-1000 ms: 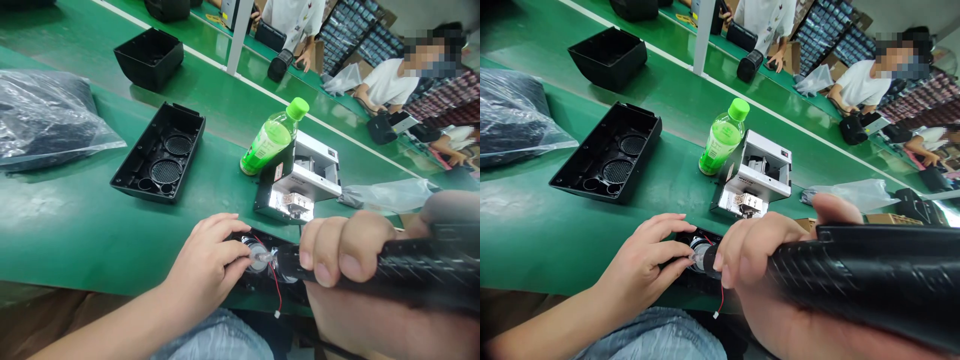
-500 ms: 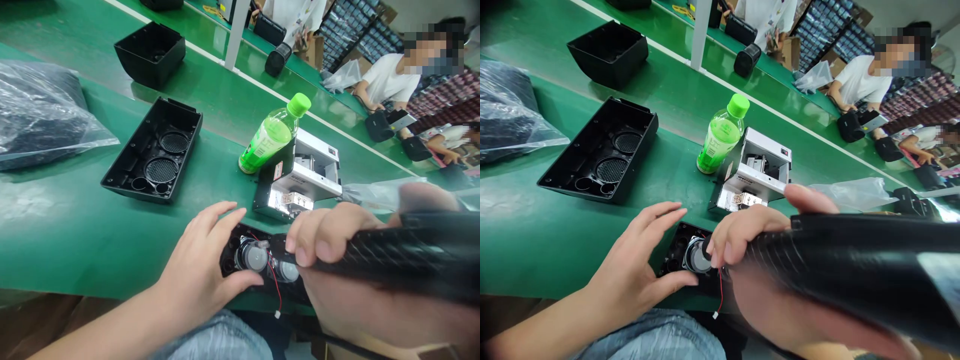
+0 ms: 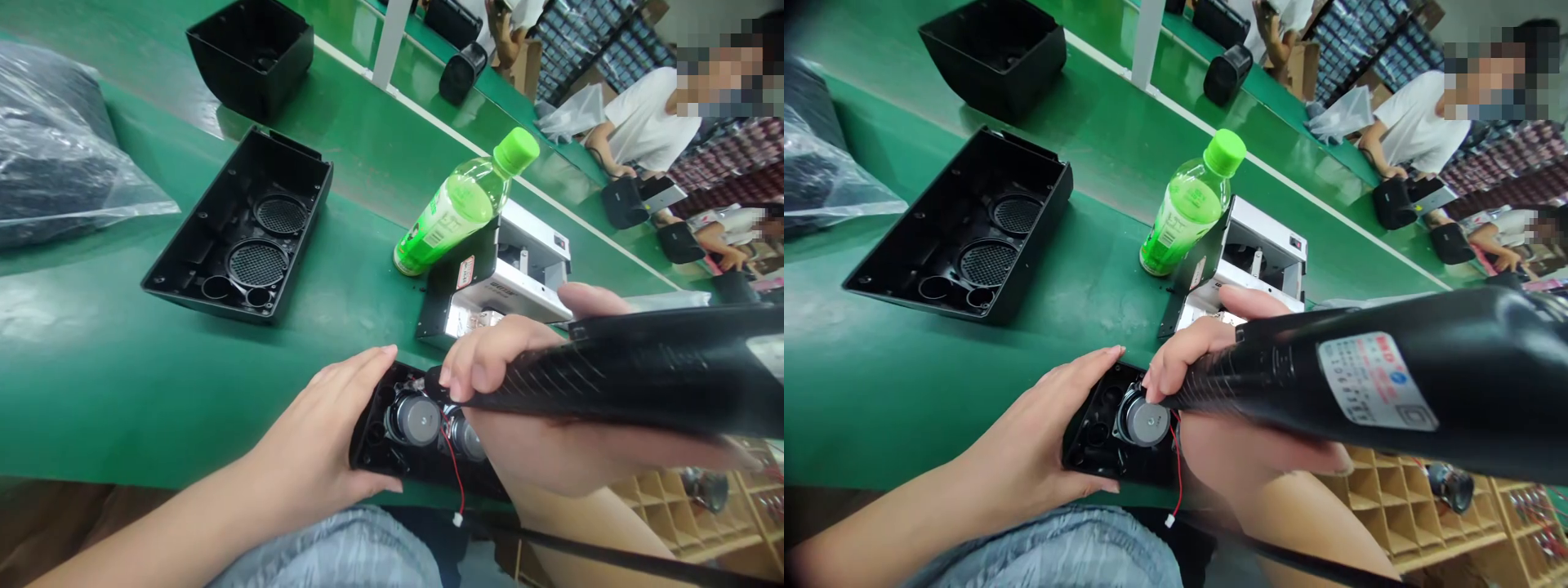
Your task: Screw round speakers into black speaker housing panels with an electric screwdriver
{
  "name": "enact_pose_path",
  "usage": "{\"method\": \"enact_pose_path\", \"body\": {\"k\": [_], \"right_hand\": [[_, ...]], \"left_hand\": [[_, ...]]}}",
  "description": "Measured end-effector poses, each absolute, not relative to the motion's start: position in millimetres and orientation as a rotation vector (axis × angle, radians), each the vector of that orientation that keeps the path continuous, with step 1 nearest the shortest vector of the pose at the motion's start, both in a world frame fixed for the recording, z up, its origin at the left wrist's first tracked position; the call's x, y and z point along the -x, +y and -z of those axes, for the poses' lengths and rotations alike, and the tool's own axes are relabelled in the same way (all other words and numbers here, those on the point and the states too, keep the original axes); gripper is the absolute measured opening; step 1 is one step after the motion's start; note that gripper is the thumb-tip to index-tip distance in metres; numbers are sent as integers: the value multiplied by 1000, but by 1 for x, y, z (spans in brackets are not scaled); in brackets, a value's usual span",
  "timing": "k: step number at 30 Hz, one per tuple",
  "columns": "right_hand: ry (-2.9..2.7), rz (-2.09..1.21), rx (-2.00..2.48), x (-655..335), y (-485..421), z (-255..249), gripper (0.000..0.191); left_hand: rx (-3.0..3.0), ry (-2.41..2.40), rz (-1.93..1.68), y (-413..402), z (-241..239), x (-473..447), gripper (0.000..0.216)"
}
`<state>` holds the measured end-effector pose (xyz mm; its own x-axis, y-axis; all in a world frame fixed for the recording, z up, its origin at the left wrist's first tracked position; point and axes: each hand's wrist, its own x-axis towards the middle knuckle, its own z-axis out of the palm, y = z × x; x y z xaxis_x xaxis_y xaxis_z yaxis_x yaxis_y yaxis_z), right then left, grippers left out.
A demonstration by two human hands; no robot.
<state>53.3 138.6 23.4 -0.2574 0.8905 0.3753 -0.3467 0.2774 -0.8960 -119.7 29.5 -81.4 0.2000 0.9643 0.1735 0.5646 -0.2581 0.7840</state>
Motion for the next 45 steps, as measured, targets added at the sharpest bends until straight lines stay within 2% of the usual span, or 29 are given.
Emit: {"method": "enact_pose_path", "body": {"k": [17, 28, 33, 45], "right_hand": [[-1315, -1238, 632, -46, 138, -19, 61], [-1445, -1270, 486, -38, 153, 14, 66], [-1342, -1229, 530, -47, 144, -16, 65], [-1171, -1138, 708, -74, 132, -75, 39]], "left_hand": [[-1876, 1412, -929, 30, 83, 119, 141], [-1842, 1475, -931, 29, 87, 118, 142], [-1874, 1458, -910, 31, 87, 120, 139], [-1867, 1478, -857, 29, 86, 122, 138]]}}
